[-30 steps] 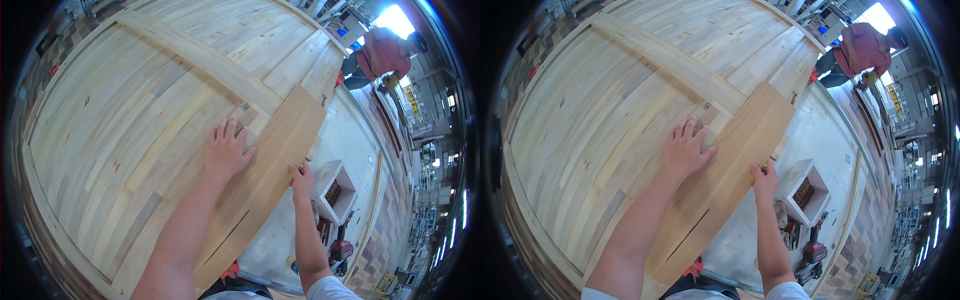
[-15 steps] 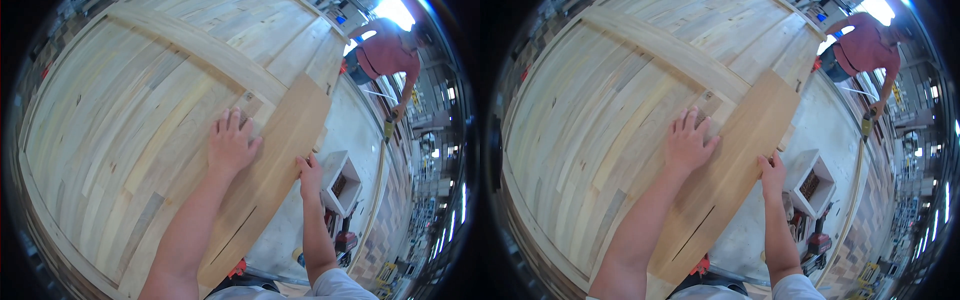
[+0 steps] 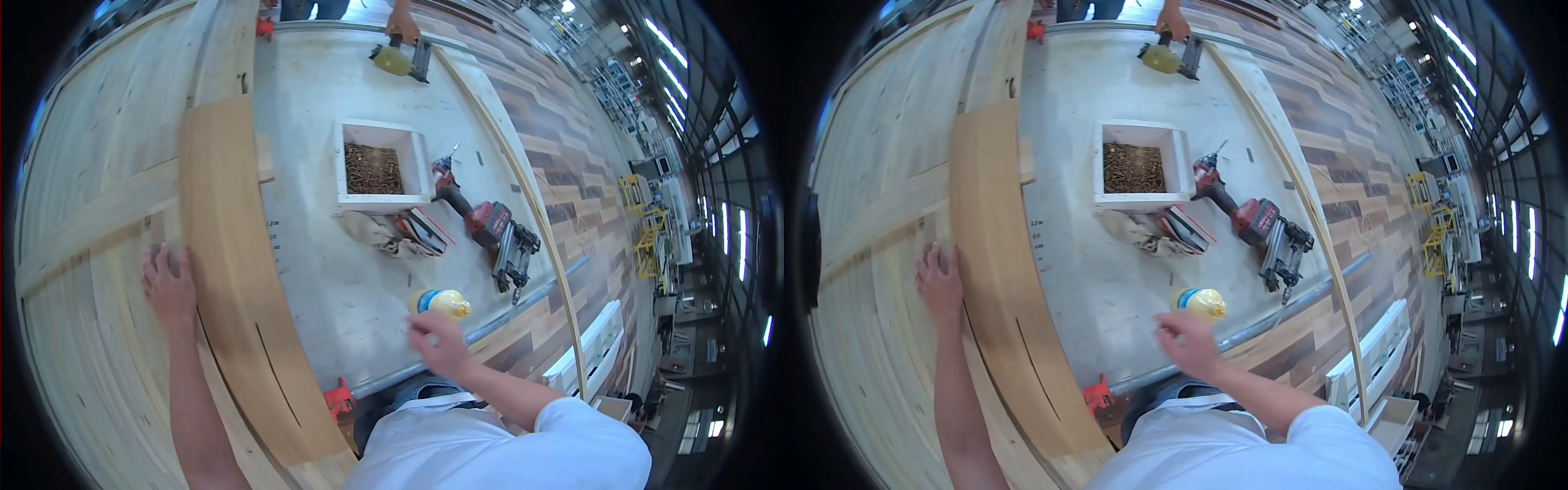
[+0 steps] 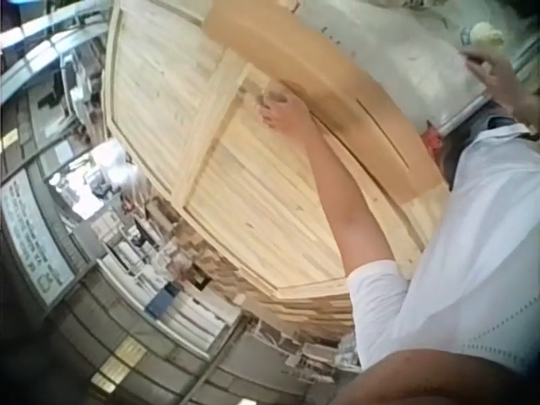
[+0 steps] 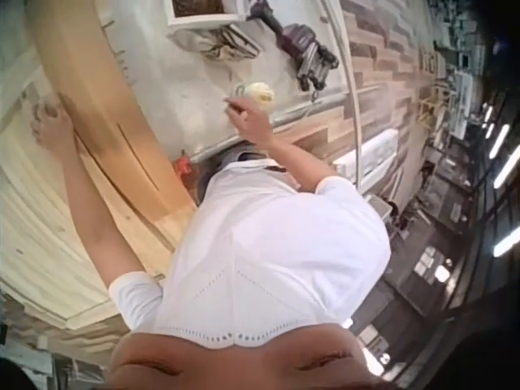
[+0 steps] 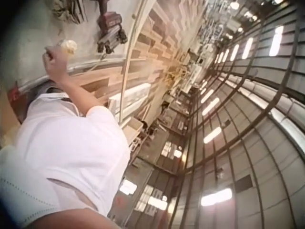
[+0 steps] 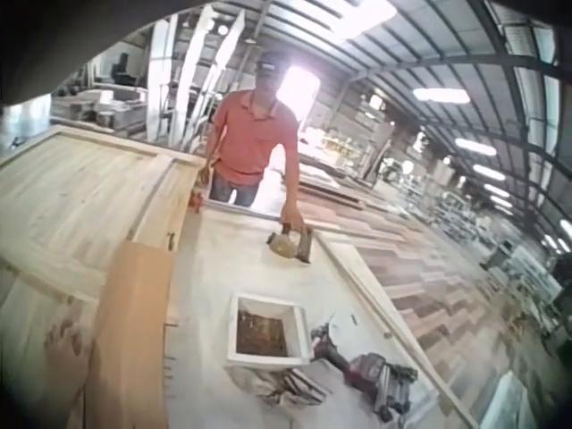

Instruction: Assembling large wooden panels by applying wood glue and securing components with a pneumatic nail gun.

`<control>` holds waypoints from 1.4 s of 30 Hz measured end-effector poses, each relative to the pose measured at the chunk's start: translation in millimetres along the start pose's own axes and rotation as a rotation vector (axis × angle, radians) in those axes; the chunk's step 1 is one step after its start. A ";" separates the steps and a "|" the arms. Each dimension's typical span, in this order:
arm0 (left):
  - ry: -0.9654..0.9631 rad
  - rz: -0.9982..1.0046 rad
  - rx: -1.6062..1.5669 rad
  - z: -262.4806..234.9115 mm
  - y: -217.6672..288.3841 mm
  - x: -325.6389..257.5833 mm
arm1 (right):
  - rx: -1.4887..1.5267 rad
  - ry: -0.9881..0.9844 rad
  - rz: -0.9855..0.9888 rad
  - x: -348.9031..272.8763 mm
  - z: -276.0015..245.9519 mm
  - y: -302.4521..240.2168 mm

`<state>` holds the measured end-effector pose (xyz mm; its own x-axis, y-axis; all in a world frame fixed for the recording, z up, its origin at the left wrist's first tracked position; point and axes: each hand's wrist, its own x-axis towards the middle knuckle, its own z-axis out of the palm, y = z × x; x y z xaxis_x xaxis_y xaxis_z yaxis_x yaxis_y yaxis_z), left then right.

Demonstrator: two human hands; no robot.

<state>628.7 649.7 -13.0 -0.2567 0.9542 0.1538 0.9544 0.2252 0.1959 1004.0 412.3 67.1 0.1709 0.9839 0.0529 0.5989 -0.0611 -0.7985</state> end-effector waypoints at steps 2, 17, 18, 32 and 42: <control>-0.018 -0.019 0.010 2.4 -0.3 0.4 | -0.119 0.239 -0.065 -11.1 -49.9 22.4; -0.010 0.024 -0.004 17.8 -20.9 4.4 | -0.614 0.370 0.899 -6.6 -221.0 301.1; -0.012 0.019 -0.017 16.1 -19.1 5.2 | -0.598 0.397 0.923 -11.6 -225.3 310.3; 0.026 0.134 -0.317 8.7 -60.2 12.4 | -0.446 0.479 0.412 18.3 -170.1 247.9; -0.110 -0.043 -0.111 -94.3 -112.0 -281.2 | 0.302 -0.193 0.307 -37.1 -55.1 179.5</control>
<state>579.7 337.5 13.2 -0.2729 0.9613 0.0368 0.9185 0.2490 0.3072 1148.3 355.6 -45.1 0.1387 0.9428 -0.3031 0.2841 -0.3311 -0.8998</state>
